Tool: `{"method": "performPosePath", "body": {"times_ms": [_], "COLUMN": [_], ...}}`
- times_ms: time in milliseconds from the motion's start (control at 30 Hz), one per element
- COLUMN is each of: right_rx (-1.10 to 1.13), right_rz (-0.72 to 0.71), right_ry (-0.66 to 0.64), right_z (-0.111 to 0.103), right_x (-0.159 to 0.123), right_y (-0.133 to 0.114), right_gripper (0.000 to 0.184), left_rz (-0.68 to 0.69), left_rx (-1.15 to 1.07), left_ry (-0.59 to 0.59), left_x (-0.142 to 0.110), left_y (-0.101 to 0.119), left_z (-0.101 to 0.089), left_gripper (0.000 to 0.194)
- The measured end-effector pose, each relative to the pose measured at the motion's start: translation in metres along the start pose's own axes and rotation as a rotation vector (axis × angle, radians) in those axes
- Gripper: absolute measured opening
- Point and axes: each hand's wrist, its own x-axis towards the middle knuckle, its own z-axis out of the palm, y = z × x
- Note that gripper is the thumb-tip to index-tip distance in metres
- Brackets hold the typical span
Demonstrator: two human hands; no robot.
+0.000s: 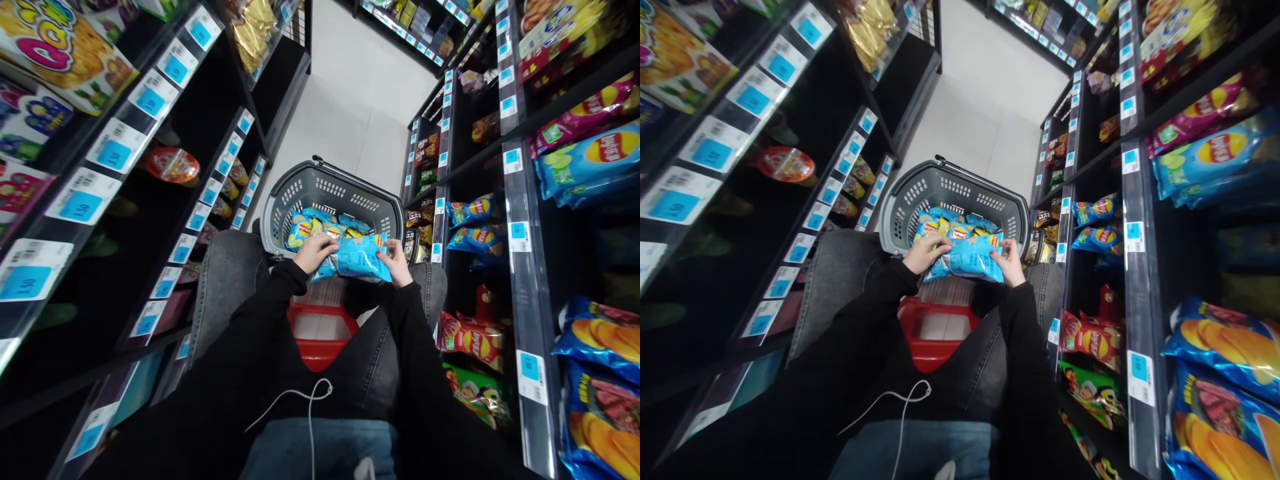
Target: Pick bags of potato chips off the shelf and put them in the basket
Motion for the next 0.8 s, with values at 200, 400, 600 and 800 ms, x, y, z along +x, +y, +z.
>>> {"method": "performPosePath", "body": {"times_ms": [200,400,600,800], "right_rx": [0.119,0.131,0.261,0.348], "right_rz": [0.043,0.034,0.285,0.465], "right_ry": [0.039,0.075,0.035,-0.161], "right_z": [0.0010,0.0004,-0.0030,-0.0061], "right_x": [-0.0015,0.0000,0.0017,-0.0064], "right_y": [-0.0037,-0.0019,0.0027,-0.0021], "right_gripper": [0.071,0.075,0.066,0.044], "left_rz": [0.059,0.080,0.133,0.178], "left_rx": [0.077,0.190,0.225,0.208], "left_ry": [0.004,0.006,0.008,-0.053], "left_x": [-0.0032,-0.0088,-0.0061,-0.0062], "left_y": [0.0015,-0.0023,0.0000,0.0020], "left_z": [-0.0002,-0.0005,-0.0027,-0.0011], "left_gripper": [0.022,0.027,0.032,0.026]}}
